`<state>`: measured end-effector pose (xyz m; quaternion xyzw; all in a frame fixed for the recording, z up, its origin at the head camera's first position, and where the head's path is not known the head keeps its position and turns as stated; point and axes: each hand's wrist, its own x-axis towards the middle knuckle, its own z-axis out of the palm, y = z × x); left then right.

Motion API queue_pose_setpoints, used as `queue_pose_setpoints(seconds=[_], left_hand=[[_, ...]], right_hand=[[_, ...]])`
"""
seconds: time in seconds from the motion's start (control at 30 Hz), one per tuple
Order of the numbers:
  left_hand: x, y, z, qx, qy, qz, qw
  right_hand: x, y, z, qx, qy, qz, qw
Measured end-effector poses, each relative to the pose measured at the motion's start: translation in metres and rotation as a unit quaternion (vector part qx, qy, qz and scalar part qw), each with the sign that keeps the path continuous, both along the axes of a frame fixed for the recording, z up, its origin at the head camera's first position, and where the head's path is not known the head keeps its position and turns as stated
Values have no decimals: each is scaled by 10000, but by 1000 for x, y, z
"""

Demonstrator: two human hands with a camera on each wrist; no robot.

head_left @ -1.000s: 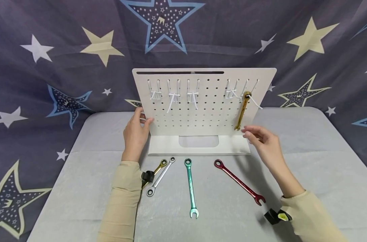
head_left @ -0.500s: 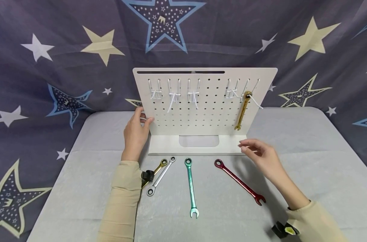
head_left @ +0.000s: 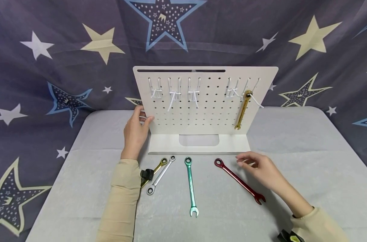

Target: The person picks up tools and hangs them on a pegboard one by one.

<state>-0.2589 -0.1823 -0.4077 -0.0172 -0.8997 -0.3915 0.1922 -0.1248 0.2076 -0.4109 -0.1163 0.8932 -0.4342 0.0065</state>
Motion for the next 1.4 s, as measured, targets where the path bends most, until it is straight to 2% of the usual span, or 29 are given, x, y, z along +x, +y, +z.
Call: queue_pose_setpoints(seconds=[0.27,0.47,0.7,1.03,1.2,1.4], left_hand=[[-2,-1,-3,478,-30,-75,9988],[-2,-1,-4,974,-46,-200,9950],[-2,1,-4,1218,22,-376,9918],[-1,2,-5,1542,-98,-490,9868],[1,0,-6,1413,-41,-443,9890],[-2,2,-7,1146,36,-449,9924]], right_hand=[[5,3,-5,223,-438,345,9982],[7,4,-11,370,-759,558,9949],[9,3,-15,472,-728,779,9932],[9,-3,-15,996,-625,727,9904],[10,-5,-15,1102,-633,669,9896],[12,-6,-14,1149,-633,498,9901]])
